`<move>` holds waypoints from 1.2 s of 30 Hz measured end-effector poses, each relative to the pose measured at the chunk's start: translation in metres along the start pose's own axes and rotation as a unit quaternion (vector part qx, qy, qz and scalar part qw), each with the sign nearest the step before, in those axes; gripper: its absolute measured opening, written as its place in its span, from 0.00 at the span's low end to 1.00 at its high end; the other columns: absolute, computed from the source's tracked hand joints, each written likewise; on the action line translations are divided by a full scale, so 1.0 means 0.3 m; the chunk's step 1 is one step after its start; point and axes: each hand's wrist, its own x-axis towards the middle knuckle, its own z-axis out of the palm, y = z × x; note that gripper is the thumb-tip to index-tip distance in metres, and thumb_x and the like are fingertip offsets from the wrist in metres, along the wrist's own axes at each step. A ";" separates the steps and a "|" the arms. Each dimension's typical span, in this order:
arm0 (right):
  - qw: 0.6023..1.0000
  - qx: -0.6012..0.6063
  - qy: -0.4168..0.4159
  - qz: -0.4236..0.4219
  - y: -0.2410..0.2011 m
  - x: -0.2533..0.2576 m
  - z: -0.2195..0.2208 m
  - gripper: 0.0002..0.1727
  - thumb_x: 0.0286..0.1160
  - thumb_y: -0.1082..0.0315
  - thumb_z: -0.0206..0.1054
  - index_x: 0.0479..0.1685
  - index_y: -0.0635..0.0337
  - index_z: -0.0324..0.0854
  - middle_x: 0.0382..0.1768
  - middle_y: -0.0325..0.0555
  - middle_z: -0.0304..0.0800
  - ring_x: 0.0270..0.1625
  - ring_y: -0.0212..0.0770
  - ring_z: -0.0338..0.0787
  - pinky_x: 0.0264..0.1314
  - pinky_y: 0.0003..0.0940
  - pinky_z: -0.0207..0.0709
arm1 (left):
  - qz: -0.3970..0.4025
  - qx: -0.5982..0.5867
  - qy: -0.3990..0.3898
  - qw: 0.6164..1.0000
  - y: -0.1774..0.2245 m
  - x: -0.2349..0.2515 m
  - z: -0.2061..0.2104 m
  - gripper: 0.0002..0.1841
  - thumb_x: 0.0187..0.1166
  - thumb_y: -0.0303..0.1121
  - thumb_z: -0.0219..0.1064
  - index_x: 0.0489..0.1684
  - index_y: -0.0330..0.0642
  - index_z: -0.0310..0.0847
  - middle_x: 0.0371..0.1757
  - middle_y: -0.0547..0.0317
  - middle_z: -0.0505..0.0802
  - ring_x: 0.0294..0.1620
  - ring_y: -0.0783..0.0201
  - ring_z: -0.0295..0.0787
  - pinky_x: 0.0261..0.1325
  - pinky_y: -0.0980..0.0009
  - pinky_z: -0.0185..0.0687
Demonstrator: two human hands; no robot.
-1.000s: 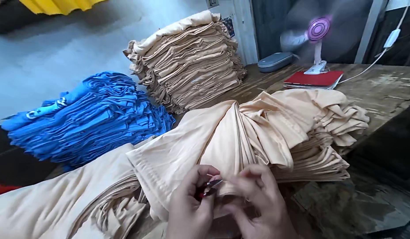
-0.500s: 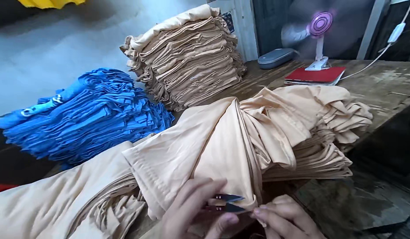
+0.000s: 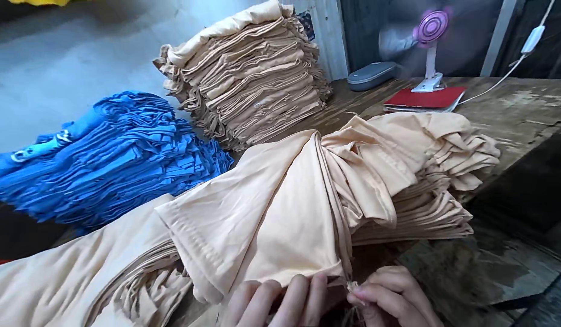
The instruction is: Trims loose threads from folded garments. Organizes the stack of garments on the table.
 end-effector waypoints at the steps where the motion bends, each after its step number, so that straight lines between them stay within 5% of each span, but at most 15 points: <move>1: 1.000 -0.002 -0.003 -0.001 0.005 -0.001 -0.008 0.03 0.75 0.62 0.77 0.41 0.47 0.90 0.42 0.31 0.86 0.53 0.26 0.85 0.59 0.19 0.79 | -0.006 0.003 0.007 1.000 -0.002 -0.004 0.000 0.10 0.79 0.39 0.73 0.53 0.52 0.92 0.39 0.62 0.92 0.35 0.60 0.75 0.44 0.63 0.64; 4: 0.999 -0.037 -0.030 0.007 0.015 0.001 -0.025 0.12 0.77 0.49 0.73 0.36 0.45 0.88 0.40 0.30 0.87 0.56 0.28 0.84 0.64 0.26 0.76 | -0.090 -0.044 -0.027 0.995 0.005 0.003 0.005 0.14 0.80 0.47 0.71 0.60 0.58 0.85 0.43 0.63 0.87 0.42 0.63 0.78 0.53 0.63 0.67; 6: 0.996 -0.069 -0.049 0.028 0.017 0.008 -0.017 0.17 0.70 0.43 0.76 0.42 0.45 0.88 0.45 0.33 0.87 0.59 0.32 0.83 0.67 0.31 0.75 | -0.155 -0.111 -0.068 0.979 -0.015 0.018 0.008 0.19 0.75 0.50 0.75 0.60 0.55 0.88 0.39 0.60 0.87 0.41 0.63 0.82 0.48 0.63 0.75; 9: 0.991 -0.079 -0.106 0.036 0.024 0.025 0.014 0.26 0.63 0.53 0.84 0.60 0.50 0.86 0.60 0.50 0.83 0.60 0.35 0.86 0.63 0.29 0.84 | -0.198 -0.163 -0.070 0.964 -0.099 0.029 -0.003 0.06 0.73 0.41 0.75 0.41 0.56 0.93 0.31 0.66 0.88 0.37 0.73 0.84 0.41 0.75 0.81; 11: 0.990 -0.016 -0.138 0.031 0.037 0.033 0.001 0.12 0.65 0.69 0.82 0.46 0.58 0.91 0.55 0.54 0.87 0.50 0.31 0.91 0.54 0.21 0.88 | -0.203 -0.169 -0.052 0.963 -0.171 0.039 -0.030 0.04 0.72 0.39 0.74 0.40 0.58 0.93 0.31 0.68 0.88 0.35 0.78 0.82 0.37 0.81 0.77; 14: 0.962 0.036 -0.267 0.039 0.052 0.079 -0.116 0.02 0.68 0.73 0.79 0.31 0.60 0.93 0.43 0.47 0.91 0.48 0.29 0.90 0.52 0.19 0.85 | -0.191 -0.160 -0.042 0.968 -0.313 0.047 -0.089 0.06 0.71 0.38 0.72 0.41 0.58 0.92 0.34 0.71 0.89 0.35 0.82 0.82 0.36 0.84 0.77; 16: 0.922 -0.056 -0.378 0.067 0.043 0.117 -0.202 0.04 0.69 0.68 0.79 0.31 0.57 0.93 0.47 0.47 0.93 0.48 0.36 0.92 0.50 0.30 0.88 | -0.247 -0.100 0.034 0.963 -0.425 0.009 -0.129 0.05 0.73 0.33 0.69 0.41 0.46 0.89 0.37 0.66 0.91 0.33 0.79 0.83 0.34 0.81 0.79; 18: 0.893 -0.160 -0.418 0.057 0.015 0.141 -0.242 0.12 0.71 0.53 0.78 0.34 0.52 0.93 0.57 0.47 0.92 0.53 0.44 0.92 0.55 0.44 0.86 | -0.365 -0.001 0.148 0.919 -0.488 -0.006 -0.147 0.12 0.82 0.33 0.69 0.48 0.31 0.85 0.38 0.55 0.89 0.32 0.74 0.79 0.36 0.76 0.76; 20: 0.934 -0.128 -0.330 0.035 -0.004 0.150 -0.218 0.14 0.74 0.51 0.76 0.33 0.50 0.93 0.54 0.46 0.92 0.56 0.41 0.89 0.60 0.41 0.81 | -0.392 0.036 0.187 0.900 -0.447 0.034 -0.137 0.15 0.84 0.35 0.67 0.53 0.28 0.82 0.36 0.56 0.84 0.30 0.74 0.73 0.34 0.76 0.71; 23: 0.978 -0.003 -0.183 0.104 -0.030 0.128 -0.111 0.15 0.77 0.54 0.75 0.39 0.59 0.93 0.50 0.48 0.89 0.56 0.35 0.88 0.60 0.31 0.85 | -0.280 -0.051 0.060 0.957 -0.203 0.082 -0.101 0.14 0.82 0.35 0.69 0.52 0.30 0.81 0.33 0.54 0.88 0.28 0.74 0.80 0.30 0.78 0.77; 26: 0.979 -0.088 -0.132 0.127 0.001 0.079 -0.010 0.30 0.61 0.38 0.82 0.42 0.59 0.94 0.52 0.50 0.89 0.56 0.37 0.88 0.57 0.33 0.86 | -0.256 -0.142 -0.039 0.955 -0.035 0.080 -0.022 0.19 0.73 0.39 0.74 0.58 0.40 0.87 0.38 0.54 0.89 0.38 0.67 0.84 0.40 0.71 0.82; 28: 0.988 -0.084 -0.088 0.099 0.022 0.036 0.016 0.17 0.64 0.52 0.84 0.30 0.58 0.93 0.46 0.47 0.91 0.52 0.34 0.89 0.56 0.28 0.87 | -0.263 -0.169 -0.065 0.947 0.005 0.056 0.015 0.23 0.72 0.45 0.78 0.63 0.44 0.87 0.47 0.53 0.88 0.49 0.66 0.85 0.51 0.71 0.83; 30: 0.994 -0.068 -0.045 0.072 0.022 0.007 0.002 0.08 0.71 0.62 0.80 0.30 0.57 0.93 0.44 0.44 0.89 0.52 0.30 0.88 0.57 0.22 0.84 | -0.252 -0.192 -0.080 0.945 0.006 0.019 0.028 0.23 0.77 0.48 0.75 0.67 0.50 0.87 0.53 0.55 0.88 0.54 0.66 0.84 0.57 0.67 0.80; 33: 0.995 -0.057 -0.001 0.082 0.014 -0.012 -0.022 0.03 0.73 0.67 0.77 0.36 0.54 0.95 0.47 0.41 0.87 0.54 0.27 0.85 0.57 0.18 0.82 | -0.216 -0.176 -0.063 0.958 0.012 -0.038 0.018 0.12 0.83 0.44 0.70 0.60 0.59 0.90 0.51 0.64 0.90 0.49 0.69 0.83 0.52 0.69 0.76; 36: 0.995 -0.030 0.018 0.097 0.008 -0.008 -0.019 0.02 0.73 0.68 0.76 0.36 0.54 0.93 0.48 0.40 0.85 0.55 0.25 0.85 0.57 0.16 0.82 | -0.189 -0.143 -0.054 0.970 0.052 -0.046 0.009 0.12 0.83 0.43 0.70 0.59 0.58 0.89 0.49 0.62 0.90 0.47 0.65 0.82 0.51 0.64 0.71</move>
